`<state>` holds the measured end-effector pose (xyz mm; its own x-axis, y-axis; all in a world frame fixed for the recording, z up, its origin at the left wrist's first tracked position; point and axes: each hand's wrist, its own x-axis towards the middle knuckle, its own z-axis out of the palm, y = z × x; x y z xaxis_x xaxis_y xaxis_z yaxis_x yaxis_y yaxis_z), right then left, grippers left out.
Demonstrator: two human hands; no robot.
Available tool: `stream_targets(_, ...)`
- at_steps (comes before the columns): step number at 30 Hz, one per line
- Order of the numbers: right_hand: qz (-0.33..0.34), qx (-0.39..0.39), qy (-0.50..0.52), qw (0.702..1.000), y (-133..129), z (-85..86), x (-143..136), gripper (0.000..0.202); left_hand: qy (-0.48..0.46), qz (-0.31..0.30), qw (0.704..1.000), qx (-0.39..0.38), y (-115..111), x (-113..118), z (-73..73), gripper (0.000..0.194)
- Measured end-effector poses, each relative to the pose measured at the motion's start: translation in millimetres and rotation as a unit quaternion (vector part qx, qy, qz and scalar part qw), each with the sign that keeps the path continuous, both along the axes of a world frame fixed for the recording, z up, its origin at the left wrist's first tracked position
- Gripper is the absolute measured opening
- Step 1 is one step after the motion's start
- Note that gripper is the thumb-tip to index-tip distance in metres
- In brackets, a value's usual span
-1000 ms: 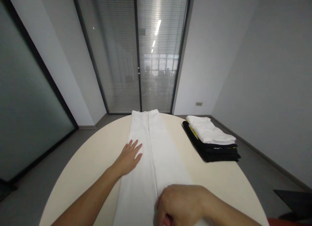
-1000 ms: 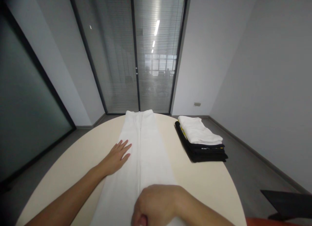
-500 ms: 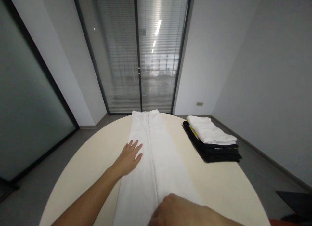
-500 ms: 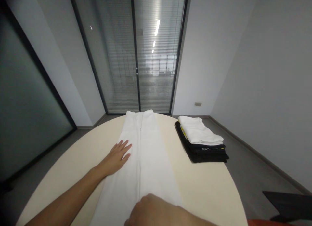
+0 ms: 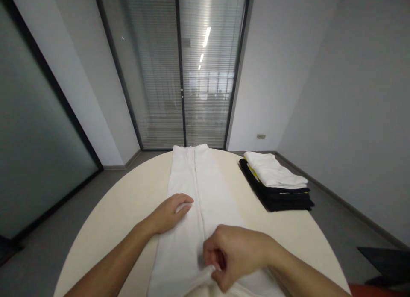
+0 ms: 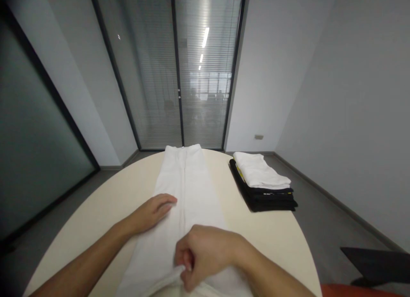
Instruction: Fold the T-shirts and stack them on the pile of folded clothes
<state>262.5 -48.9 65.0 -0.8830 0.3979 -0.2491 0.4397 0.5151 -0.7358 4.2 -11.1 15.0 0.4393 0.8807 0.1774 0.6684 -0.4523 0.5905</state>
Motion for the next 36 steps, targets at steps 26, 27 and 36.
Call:
stream_targets(26, -0.122, -0.003, 0.029, 0.992, 39, 8.5, 37, 0.036, -0.038, 0.021, 0.988, -0.150, -35, 34, 21.0, 0.028)
stream_targets(27, -0.115, 0.032, 0.036, 0.992, 38, 8.4, 35, 0.030, -0.044, 0.021, 0.988, -0.147, -34, 34, 20.4, 0.027)
stream_targets(36, -0.081, 0.332, -0.075, 0.937, 15, 18.4, 17, 0.026, -0.051, 0.006, 0.989, -0.141, -34, 36, 21.3, 0.025)
